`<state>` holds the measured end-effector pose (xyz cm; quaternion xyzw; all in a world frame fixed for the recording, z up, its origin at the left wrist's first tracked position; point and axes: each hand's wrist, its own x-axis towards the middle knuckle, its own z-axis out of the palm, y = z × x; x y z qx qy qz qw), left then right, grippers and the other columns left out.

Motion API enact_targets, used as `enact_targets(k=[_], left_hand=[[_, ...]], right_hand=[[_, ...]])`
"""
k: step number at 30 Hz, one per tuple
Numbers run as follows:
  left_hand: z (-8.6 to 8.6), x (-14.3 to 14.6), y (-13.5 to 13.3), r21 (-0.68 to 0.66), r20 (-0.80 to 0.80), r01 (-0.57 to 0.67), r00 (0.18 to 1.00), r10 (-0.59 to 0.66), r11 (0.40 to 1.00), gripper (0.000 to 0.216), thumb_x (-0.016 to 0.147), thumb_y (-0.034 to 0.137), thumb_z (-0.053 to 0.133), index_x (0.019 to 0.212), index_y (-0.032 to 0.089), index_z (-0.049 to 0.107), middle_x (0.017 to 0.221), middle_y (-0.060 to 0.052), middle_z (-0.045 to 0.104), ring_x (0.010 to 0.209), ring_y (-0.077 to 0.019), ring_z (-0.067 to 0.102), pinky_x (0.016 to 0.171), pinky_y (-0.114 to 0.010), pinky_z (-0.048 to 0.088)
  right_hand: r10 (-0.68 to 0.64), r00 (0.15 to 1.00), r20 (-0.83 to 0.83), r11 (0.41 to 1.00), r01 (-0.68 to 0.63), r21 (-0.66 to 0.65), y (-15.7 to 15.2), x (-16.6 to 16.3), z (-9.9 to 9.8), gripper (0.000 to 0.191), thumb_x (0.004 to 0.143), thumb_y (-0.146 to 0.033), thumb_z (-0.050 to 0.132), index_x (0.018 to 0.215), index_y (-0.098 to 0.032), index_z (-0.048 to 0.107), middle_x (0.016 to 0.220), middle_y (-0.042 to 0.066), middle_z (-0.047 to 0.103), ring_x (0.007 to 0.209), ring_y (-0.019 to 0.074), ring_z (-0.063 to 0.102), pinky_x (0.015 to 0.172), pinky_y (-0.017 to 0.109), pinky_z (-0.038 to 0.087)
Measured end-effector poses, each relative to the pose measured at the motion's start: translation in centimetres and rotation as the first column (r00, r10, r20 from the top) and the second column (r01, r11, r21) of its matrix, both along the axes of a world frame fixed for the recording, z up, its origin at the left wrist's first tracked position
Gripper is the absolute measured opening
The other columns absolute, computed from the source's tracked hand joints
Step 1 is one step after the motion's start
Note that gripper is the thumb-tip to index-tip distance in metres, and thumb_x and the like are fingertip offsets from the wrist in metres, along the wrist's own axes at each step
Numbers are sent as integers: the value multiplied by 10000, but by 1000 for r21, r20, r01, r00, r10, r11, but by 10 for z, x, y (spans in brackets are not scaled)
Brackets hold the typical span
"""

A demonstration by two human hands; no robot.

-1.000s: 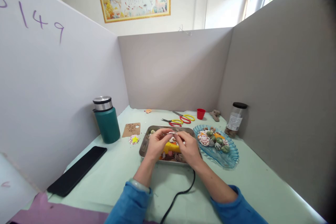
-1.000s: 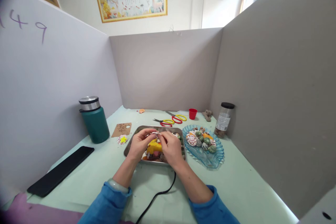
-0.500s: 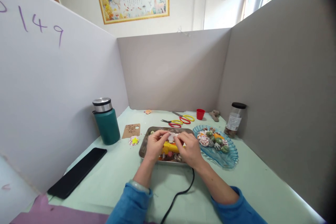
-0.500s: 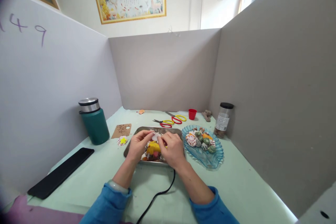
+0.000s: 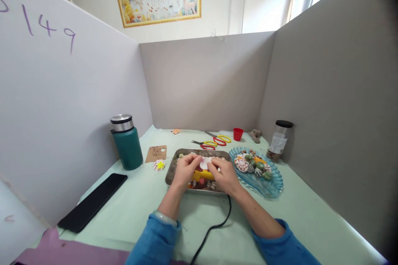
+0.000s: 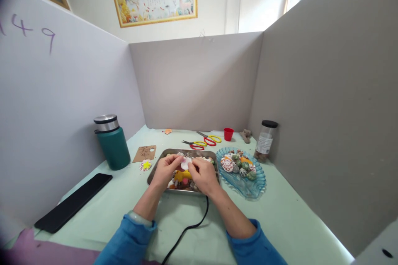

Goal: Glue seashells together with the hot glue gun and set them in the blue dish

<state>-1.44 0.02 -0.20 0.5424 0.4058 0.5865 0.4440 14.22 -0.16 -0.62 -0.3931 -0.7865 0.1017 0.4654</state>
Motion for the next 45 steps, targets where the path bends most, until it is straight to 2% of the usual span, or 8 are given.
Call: enact_targets(k=[4, 10, 16, 25, 30, 34, 40, 45], left_hand=[[4, 0, -2, -30, 32, 64, 998, -63, 998, 363, 741, 499, 651, 740, 136, 654, 679, 5, 582, 589, -115, 557, 550, -227, 490], [2, -2, -1, -29, 21, 85, 996, -85, 996, 337, 678, 448, 729, 733, 126, 644, 652, 5, 582, 558, -94, 534, 536, -208, 486], [5, 1, -3, -61, 57, 145, 988, -142, 988, 360, 670, 467, 732, 737, 131, 622, 666, 7, 573, 565, -100, 539, 541, -236, 516], [4, -2, -3, -22, -24, 75, 997, -75, 997, 353, 669, 460, 734, 712, 126, 627, 555, 9, 588, 486, -94, 549, 519, -202, 458], [7, -1, -5, -49, -41, 155, 987, -157, 987, 410, 713, 540, 667, 688, 138, 592, 605, 12, 576, 521, -108, 579, 533, -220, 492], [10, 0, -7, -53, -44, 162, 985, -164, 985, 410, 643, 509, 741, 732, 142, 584, 622, 7, 605, 506, -109, 585, 507, -219, 486], [9, 0, -7, -78, 2, 120, 993, -121, 990, 397, 579, 459, 791, 672, 140, 573, 556, 12, 602, 450, -108, 571, 473, -218, 469], [7, 0, -5, -79, -11, 171, 985, -172, 982, 409, 690, 519, 700, 719, 127, 590, 607, 4, 600, 503, -107, 586, 525, -230, 510]], right_hand=[[-13, 999, -41, 999, 11, -39, 2, 2, 0, 338, 903, -273, 442, 578, -185, 449, 594, -17, 487, 602, 125, 451, 609, 262, 305], [-2, 993, -115, 999, -3, -47, 3, 3, -2, 347, 917, -320, 440, 604, -182, 499, 620, -10, 508, 606, 128, 467, 605, 254, 328], [-3, 986, -168, 997, -9, -70, 5, 4, -4, 359, 915, -352, 451, 601, -183, 495, 600, -19, 484, 587, 125, 450, 583, 244, 337], [-27, 996, -80, 998, 31, 48, 0, 3, -2, 351, 920, -303, 431, 596, -185, 497, 604, -10, 490, 592, 125, 456, 603, 253, 338], [-60, 995, -84, 998, 61, 11, 0, 3, 0, 355, 906, -293, 423, 568, -190, 462, 573, -16, 473, 568, 121, 440, 572, 255, 319], [-45, 998, -55, 999, 46, 24, -2, 2, 1, 346, 901, -278, 419, 573, -186, 479, 588, -10, 501, 571, 120, 442, 577, 257, 315], [-63, 998, 12, 996, 62, 58, -1, 1, -1, 342, 901, -275, 435, 574, -186, 480, 586, -13, 493, 576, 121, 442, 598, 259, 306], [-57, 997, -58, 998, 59, 31, 0, 2, -1, 359, 919, -299, 412, 586, -186, 480, 586, -11, 491, 573, 124, 452, 580, 254, 316]])
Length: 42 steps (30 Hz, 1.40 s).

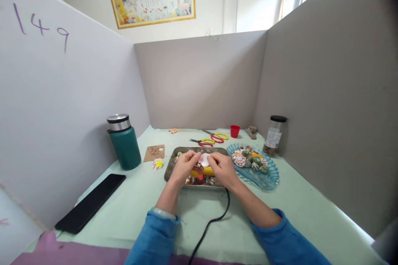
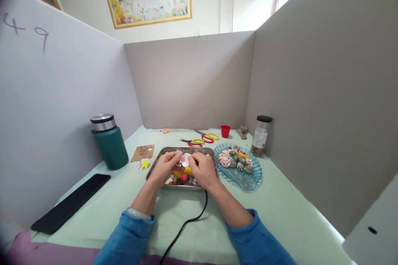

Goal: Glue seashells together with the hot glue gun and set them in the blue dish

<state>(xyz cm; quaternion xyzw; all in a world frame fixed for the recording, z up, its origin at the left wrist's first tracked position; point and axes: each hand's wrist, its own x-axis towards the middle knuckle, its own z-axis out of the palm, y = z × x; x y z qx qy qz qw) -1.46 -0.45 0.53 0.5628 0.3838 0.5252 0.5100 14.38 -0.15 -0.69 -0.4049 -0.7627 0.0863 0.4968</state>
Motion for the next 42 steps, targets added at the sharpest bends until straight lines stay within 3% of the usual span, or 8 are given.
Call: enact_targets(k=[8, 15, 21, 24, 28, 33, 38, 42], left_hand=[[0, 2, -1, 78, 74, -78, 995, 72, 994, 396, 649, 457, 761, 856, 142, 641, 775, -25, 659, 665, -133, 621, 613, -243, 524], [-7, -1, 5, 165, -2, -222, 974, 225, 961, 318, 667, 438, 745, 771, 142, 694, 676, -10, 657, 575, -120, 591, 585, -229, 467], [-4, 5, -1, 172, 25, -207, 978, 206, 963, 285, 699, 414, 718, 837, 165, 724, 811, -41, 704, 679, -154, 629, 654, -253, 495], [0, 8, -6, 256, 3, -222, 973, 229, 941, 212, 701, 366, 711, 778, 171, 745, 844, -65, 718, 790, -196, 642, 730, -278, 500], [2, 8, -7, 318, -14, -247, 964, 265, 916, 163, 705, 333, 702, 735, 181, 754, 810, -65, 723, 794, -203, 642, 772, -292, 493], [0, 7, -5, 285, -34, -220, 970, 240, 933, 192, 735, 351, 686, 780, 182, 765, 846, -64, 733, 834, -205, 646, 798, -287, 483], [-2, 8, -5, 192, 61, -154, 988, 145, 969, 377, 740, 402, 691, 1048, 185, 708, 876, -48, 727, 786, -182, 650, 746, -281, 499], [-5, 9, -2, 200, 76, -203, 979, 191, 958, 292, 727, 411, 702, 872, 158, 722, 790, -36, 709, 689, -154, 626, 656, -248, 494]], right_hand=[[27, 995, -91, 999, -26, 19, -1, -1, 0, 329, 957, -349, 390, 717, -191, 550, 704, 23, 562, 684, 156, 512, 655, 260, 376], [42, 999, 16, 999, -41, -18, -2, -2, 2, 375, 944, -369, 407, 622, -196, 493, 628, -2, 517, 604, 139, 462, 616, 264, 349], [188, 977, -97, 958, -205, -200, -1, -2, 5, 406, 935, -430, 403, 620, -190, 493, 560, -26, 483, 553, 125, 443, 547, 242, 333], [274, 954, -121, 929, -295, -221, 1, -2, 2, 421, 924, -471, 419, 656, -177, 559, 595, -20, 513, 560, 120, 445, 535, 234, 338], [288, 946, -149, 924, -315, -217, 4, -3, -1, 405, 906, -478, 459, 687, -168, 600, 615, -18, 530, 567, 117, 449, 518, 228, 336], [258, 956, -137, 933, -283, -222, 4, -3, 0, 421, 900, -479, 462, 637, -170, 576, 574, -23, 496, 543, 114, 432, 502, 232, 319], [235, 936, -263, 901, -311, -301, 3, -2, 3, 460, 875, -538, 469, 639, -163, 592, 569, -7, 533, 514, 117, 451, 495, 235, 339], [270, 934, -235, 884, -337, -322, 5, -3, 2, 440, 878, -511, 467, 686, -154, 636, 597, 1, 547, 519, 114, 447, 487, 230, 335]])
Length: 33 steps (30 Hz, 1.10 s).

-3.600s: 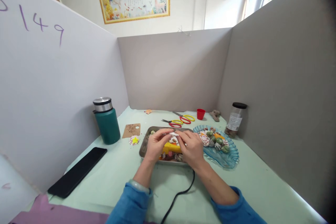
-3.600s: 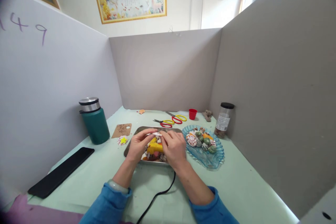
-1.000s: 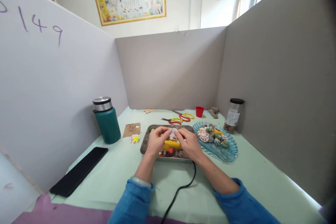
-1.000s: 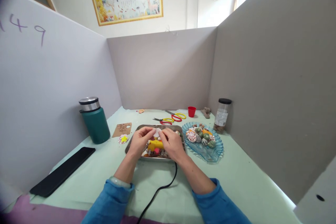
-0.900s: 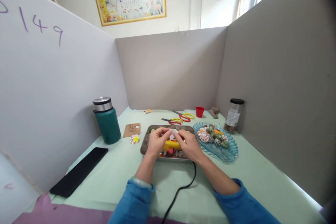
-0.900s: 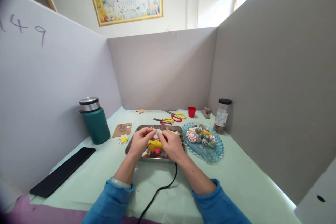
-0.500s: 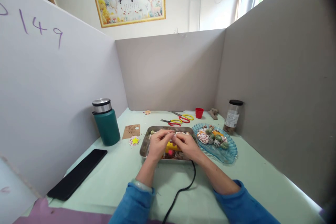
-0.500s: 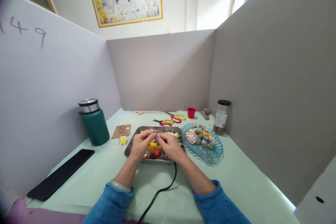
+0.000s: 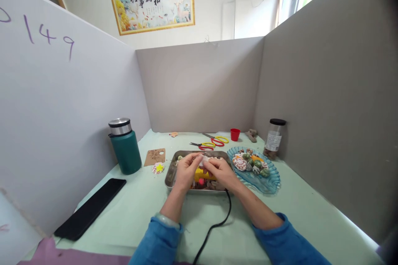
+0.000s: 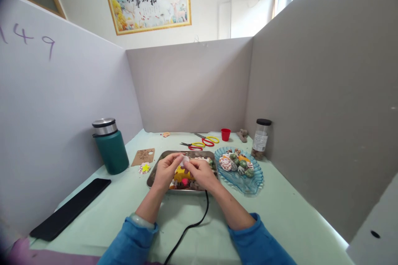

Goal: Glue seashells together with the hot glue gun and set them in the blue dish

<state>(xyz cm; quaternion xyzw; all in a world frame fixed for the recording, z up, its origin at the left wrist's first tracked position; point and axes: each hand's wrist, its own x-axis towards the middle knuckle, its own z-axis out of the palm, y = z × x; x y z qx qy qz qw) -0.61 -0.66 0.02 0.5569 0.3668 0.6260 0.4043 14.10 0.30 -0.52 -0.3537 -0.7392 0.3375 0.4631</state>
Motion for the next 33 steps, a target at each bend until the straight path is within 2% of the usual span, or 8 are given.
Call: enact_targets(k=[5, 10, 12, 18, 21, 26, 29, 33], left_hand=[[-3, -1, 3, 18, -37, -57, 998, 58, 998, 265, 714, 391, 714, 840, 159, 741, 850, -58, 731, 782, -185, 649, 731, -267, 501], [1, 1, -1, -9, -8, 33, 999, -34, 999, 358, 711, 376, 724, 1004, 169, 725, 888, -64, 737, 772, -185, 663, 731, -281, 512], [1, 2, -1, 11, 0, 41, 999, -41, 999, 346, 713, 371, 725, 992, 167, 728, 864, -63, 736, 749, -182, 663, 721, -285, 515], [-1, -2, 0, 253, -122, -11, 992, 43, 967, 159, 762, 290, 696, 874, 197, 760, 930, -73, 726, 906, -207, 646, 854, -330, 496], [1, -3, 0, 378, -198, 25, 979, 55, 926, 143, 777, 245, 683, 892, 205, 758, 951, -84, 725, 969, -222, 626, 896, -365, 485], [4, -2, 1, 495, -284, 87, 957, 65, 865, 175, 785, 211, 681, 948, 217, 743, 1036, -87, 716, 1048, -228, 598, 964, -412, 445], [5, -2, -1, 501, -316, 106, 946, 68, 859, 241, 767, 229, 703, 1006, 222, 729, 1100, -92, 698, 1082, -236, 585, 1009, -433, 405], [5, -2, -4, 395, -239, 42, 969, 58, 918, 233, 796, 288, 666, 1008, 212, 727, 1154, -99, 665, 1100, -235, 580, 983, -385, 425]], right_hand=[[-82, 996, 34, 991, 78, 108, 1, 0, -4, 374, 888, -429, 492, 659, -162, 619, 585, -14, 535, 543, 113, 448, 514, 228, 334], [-39, 999, -34, 998, 40, 47, 1, 1, -2, 420, 895, -482, 473, 645, -165, 590, 577, -15, 537, 530, 112, 461, 519, 226, 351], [-12, 998, -55, 999, 14, 30, 2, 0, -1, 428, 897, -498, 468, 665, -163, 599, 586, -12, 540, 532, 112, 464, 522, 224, 358], [-57, 997, -48, 989, 63, 134, 5, 0, -8, 331, 891, -434, 511, 788, -172, 684, 715, 25, 635, 612, 140, 534, 563, 238, 407], [-125, 988, -88, 966, 141, 219, 6, 2, -9, 231, 881, -318, 526, 912, -186, 713, 792, 41, 674, 691, 164, 586, 633, 259, 449], [-183, 972, -150, 918, 224, 328, 5, 6, -7, 224, 870, -231, 531, 979, -203, 725, 934, 61, 709, 835, 192, 634, 762, 298, 482], [-216, 965, -148, 892, 257, 373, 3, 8, -6, 233, 879, -216, 526, 1003, -215, 724, 940, 56, 708, 851, 192, 638, 772, 300, 485], [-298, 950, -92, 843, 307, 442, -2, 6, -5, 243, 914, -228, 500, 1032, -216, 712, 914, 57, 692, 792, 174, 622, 730, 283, 464]])
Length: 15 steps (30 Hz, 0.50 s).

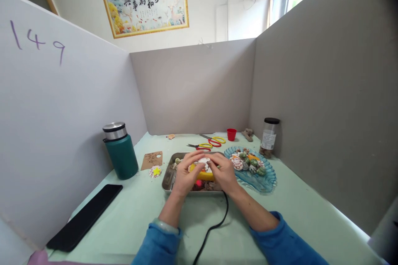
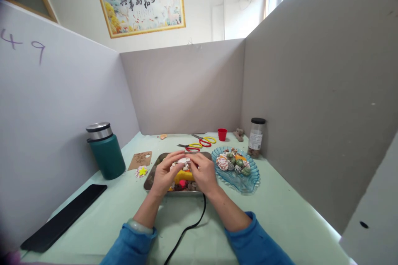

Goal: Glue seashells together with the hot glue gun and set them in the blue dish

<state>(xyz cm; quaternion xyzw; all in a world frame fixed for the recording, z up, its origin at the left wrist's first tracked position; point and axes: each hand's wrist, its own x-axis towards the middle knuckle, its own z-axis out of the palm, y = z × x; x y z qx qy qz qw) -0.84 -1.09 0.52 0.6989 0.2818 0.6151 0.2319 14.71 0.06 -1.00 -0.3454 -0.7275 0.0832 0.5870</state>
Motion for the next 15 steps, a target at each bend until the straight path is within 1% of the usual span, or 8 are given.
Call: enact_targets(k=[2, 4, 6, 8, 11, 13, 15], left_hand=[[-1, 0, 0, -121, 105, 2, 994, 11, 993, 231, 796, 323, 659, 978, 199, 729, 1106, -91, 677, 1040, -223, 606, 915, -336, 462], [-3, 1, 1, -243, 213, 52, 977, 1, 969, 243, 775, 362, 674, 930, 183, 730, 1001, -75, 702, 937, -201, 631, 848, -295, 479], [-5, 1, 4, -334, 302, 110, 953, -4, 936, 261, 750, 395, 691, 871, 167, 727, 881, -51, 710, 829, -174, 634, 789, -268, 483], [-8, 1, 7, -399, 346, 123, 938, 25, 909, 283, 722, 420, 711, 817, 154, 721, 777, -28, 694, 736, -151, 618, 720, -243, 478], [-9, 1, 9, -469, 326, 113, 944, 53, 876, 330, 707, 462, 713, 755, 136, 713, 668, -10, 649, 625, -125, 580, 630, -223, 462], [-8, 1, 9, -488, 315, 139, 949, 25, 861, 379, 729, 506, 675, 760, 129, 711, 658, -16, 639, 598, -123, 570, 604, -227, 463], [-6, 2, 7, -490, 318, 173, 948, -9, 854, 408, 744, 529, 647, 820, 135, 714, 686, -24, 647, 589, -124, 569, 590, -234, 468]], right_hand=[[-87, 993, 84, 995, 82, 58, -3, -2, 0, 239, 928, -253, 493, 1014, -214, 712, 835, 53, 674, 722, 167, 592, 697, 285, 433], [-165, 972, 165, 981, 146, 124, -6, -4, 1, 233, 932, -280, 495, 971, -208, 713, 761, 47, 649, 666, 164, 552, 671, 294, 396], [-193, 960, 205, 975, 164, 152, -7, -6, 1, 232, 934, -292, 493, 923, -198, 704, 735, 43, 634, 644, 161, 526, 658, 296, 371], [-164, 966, 200, 982, 141, 125, -7, -7, 1, 237, 935, -288, 482, 864, -187, 686, 727, 41, 625, 639, 156, 518, 651, 288, 367], [-86, 986, 145, 996, 81, 37, -6, -6, 1, 257, 929, -277, 462, 770, -180, 639, 701, 33, 608, 636, 150, 521, 639, 268, 374], [-66, 993, 99, 997, 69, -19, -4, -5, 1, 261, 918, -271, 457, 722, -181, 604, 678, 22, 597, 624, 145, 516, 621, 258, 371], [-73, 994, 77, 995, 78, -64, -3, -5, 2, 268, 906, -270, 456, 680, -184, 572, 635, 4, 571, 591, 137, 494, 597, 250, 358]])
